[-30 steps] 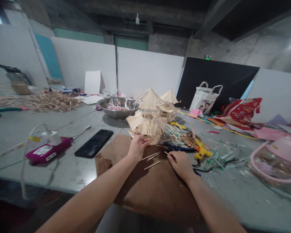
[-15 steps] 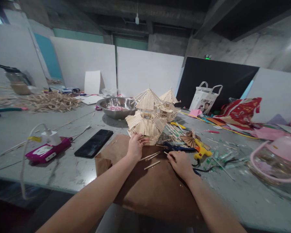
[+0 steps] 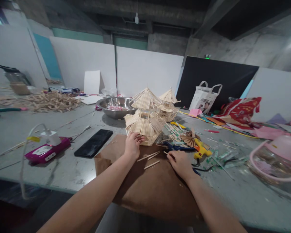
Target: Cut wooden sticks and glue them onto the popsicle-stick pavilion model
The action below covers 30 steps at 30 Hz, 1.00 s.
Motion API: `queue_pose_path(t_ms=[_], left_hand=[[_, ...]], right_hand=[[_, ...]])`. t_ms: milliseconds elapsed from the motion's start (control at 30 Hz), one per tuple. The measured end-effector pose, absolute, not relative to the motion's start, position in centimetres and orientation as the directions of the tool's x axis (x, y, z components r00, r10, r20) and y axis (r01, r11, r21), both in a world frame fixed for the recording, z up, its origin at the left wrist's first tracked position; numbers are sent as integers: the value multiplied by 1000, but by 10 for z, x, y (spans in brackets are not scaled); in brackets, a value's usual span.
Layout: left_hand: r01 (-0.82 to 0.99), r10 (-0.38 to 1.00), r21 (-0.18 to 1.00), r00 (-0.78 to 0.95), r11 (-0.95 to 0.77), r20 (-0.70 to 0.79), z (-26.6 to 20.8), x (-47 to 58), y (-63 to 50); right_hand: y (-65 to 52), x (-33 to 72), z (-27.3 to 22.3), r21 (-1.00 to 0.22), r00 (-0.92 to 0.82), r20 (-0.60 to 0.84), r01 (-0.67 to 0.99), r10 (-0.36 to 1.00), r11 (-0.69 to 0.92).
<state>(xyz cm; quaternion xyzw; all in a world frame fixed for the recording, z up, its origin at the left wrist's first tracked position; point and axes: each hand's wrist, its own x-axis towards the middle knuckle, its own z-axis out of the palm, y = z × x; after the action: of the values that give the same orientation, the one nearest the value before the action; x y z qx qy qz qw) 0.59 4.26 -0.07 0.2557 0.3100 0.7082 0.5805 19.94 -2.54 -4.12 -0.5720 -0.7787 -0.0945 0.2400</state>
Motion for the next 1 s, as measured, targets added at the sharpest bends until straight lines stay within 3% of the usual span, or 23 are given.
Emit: queue_pose_path(t_ms=[800, 1000], left_hand=[[-552, 975, 827, -223, -110, -19, -10, 12, 45], [-587, 986, 810, -141, -9, -91, -5, 14, 33]], right_hand=[[-24, 200, -41, -125, -244, 504, 929, 828, 349], [-25, 200, -41, -120, -245, 514, 928, 822, 351]])
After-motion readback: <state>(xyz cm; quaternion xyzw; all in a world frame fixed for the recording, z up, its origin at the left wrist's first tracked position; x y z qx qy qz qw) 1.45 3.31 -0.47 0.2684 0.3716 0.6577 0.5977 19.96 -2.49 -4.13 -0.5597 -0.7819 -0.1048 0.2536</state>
